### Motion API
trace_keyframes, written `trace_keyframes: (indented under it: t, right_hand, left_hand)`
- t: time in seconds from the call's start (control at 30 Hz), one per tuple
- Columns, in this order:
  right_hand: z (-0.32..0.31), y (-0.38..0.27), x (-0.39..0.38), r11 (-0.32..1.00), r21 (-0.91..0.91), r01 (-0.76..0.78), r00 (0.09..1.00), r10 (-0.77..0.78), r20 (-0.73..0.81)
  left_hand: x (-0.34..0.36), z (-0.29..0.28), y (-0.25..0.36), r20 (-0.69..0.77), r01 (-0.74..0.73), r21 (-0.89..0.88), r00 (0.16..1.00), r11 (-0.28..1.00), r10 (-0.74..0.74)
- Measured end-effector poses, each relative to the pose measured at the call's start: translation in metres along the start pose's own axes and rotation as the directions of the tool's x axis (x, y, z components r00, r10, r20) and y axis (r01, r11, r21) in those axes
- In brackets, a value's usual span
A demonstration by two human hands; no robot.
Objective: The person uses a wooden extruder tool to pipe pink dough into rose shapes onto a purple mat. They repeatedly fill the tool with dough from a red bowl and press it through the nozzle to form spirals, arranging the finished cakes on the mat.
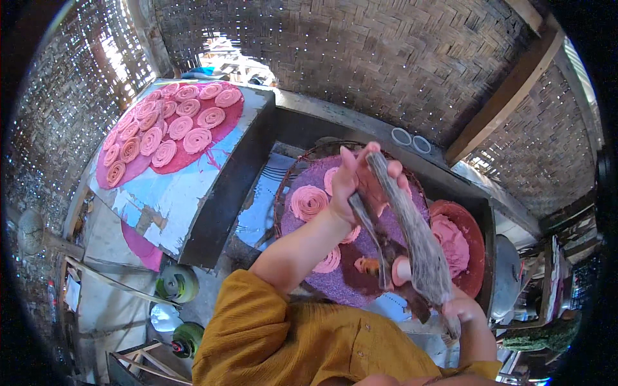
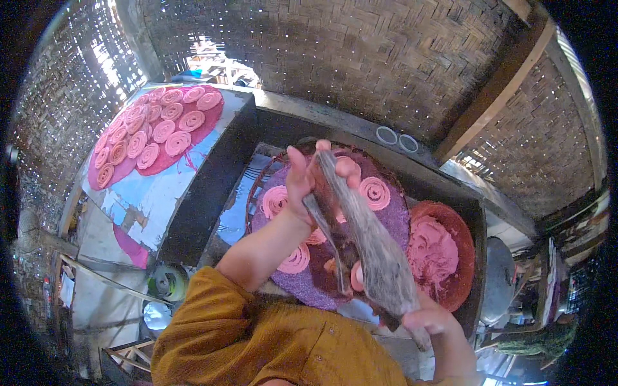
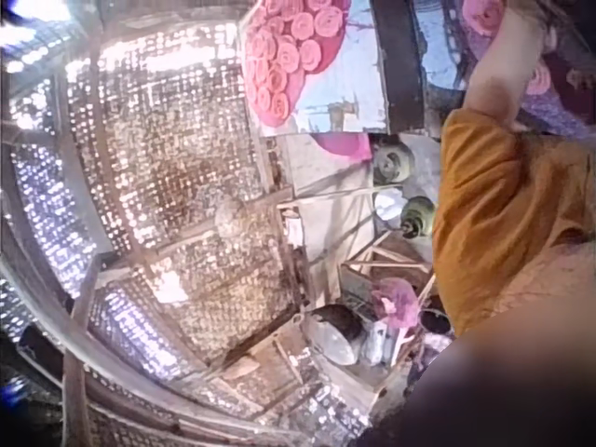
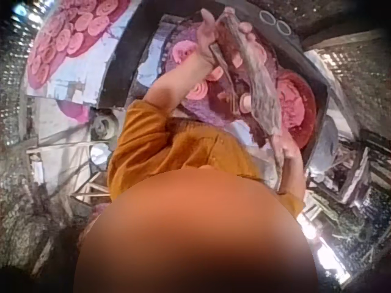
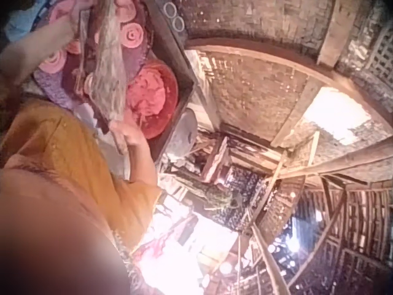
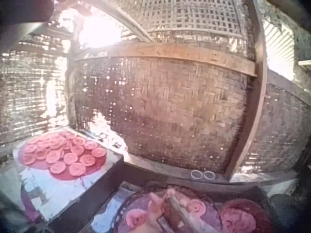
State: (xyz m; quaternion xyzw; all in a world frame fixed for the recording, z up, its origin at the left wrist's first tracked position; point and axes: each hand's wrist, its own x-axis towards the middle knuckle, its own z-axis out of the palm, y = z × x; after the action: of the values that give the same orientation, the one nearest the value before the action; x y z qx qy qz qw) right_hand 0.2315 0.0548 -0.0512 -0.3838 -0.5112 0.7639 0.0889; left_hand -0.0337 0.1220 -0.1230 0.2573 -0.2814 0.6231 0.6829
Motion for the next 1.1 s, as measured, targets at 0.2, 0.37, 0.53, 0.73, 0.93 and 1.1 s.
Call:
trace_keyframes:
  t: [0.2, 0.37, 0.53, 0.73, 0.93, 1.1]
  right_hand:
    - [-0.009, -0.008, -0.012, 0.993, -0.112, -0.039, 0.999, 0.035, -0.037]
    - [-0.007, 0.004, -0.015, 0.995, -0.08, -0.051, 0.998, 0.054, 0.035]
    - [-0.017, -0.003, -0.039, 0.968, -0.245, -0.048, 0.997, 0.033, -0.063]
    - [-0.003, -0.011, -0.02, 0.941, -0.34, -0.007, 1.0, -0.003, -0.027]
    - [-0.009, 0.0, -0.047, 0.953, -0.296, -0.063, 0.998, 0.055, -0.036]
    - [-0.01, -0.017, -0.051, 0.848, -0.526, 0.06, 0.989, -0.121, -0.083]
  left_hand:
    - [0.007, 0.011, -0.01, 0.056, -0.047, -0.029, 0.997, 0.998, 0.048]
    - [0.001, 0.029, -0.003, 0.065, -0.044, 0.065, 0.997, 0.997, 0.04]
    - [-0.003, 0.027, -0.017, 0.106, -0.089, 0.084, 0.991, 0.993, 0.079]
    - [0.009, 0.056, 0.004, 0.201, -0.052, 0.015, 0.978, 0.999, 0.048]
    - [-0.012, 0.05, -0.014, 0.126, -0.075, 0.174, 0.991, 0.982, 0.053]
    - [0.003, 0.049, -0.024, 0.226, -0.077, -0.033, 0.971, 0.996, 0.082]
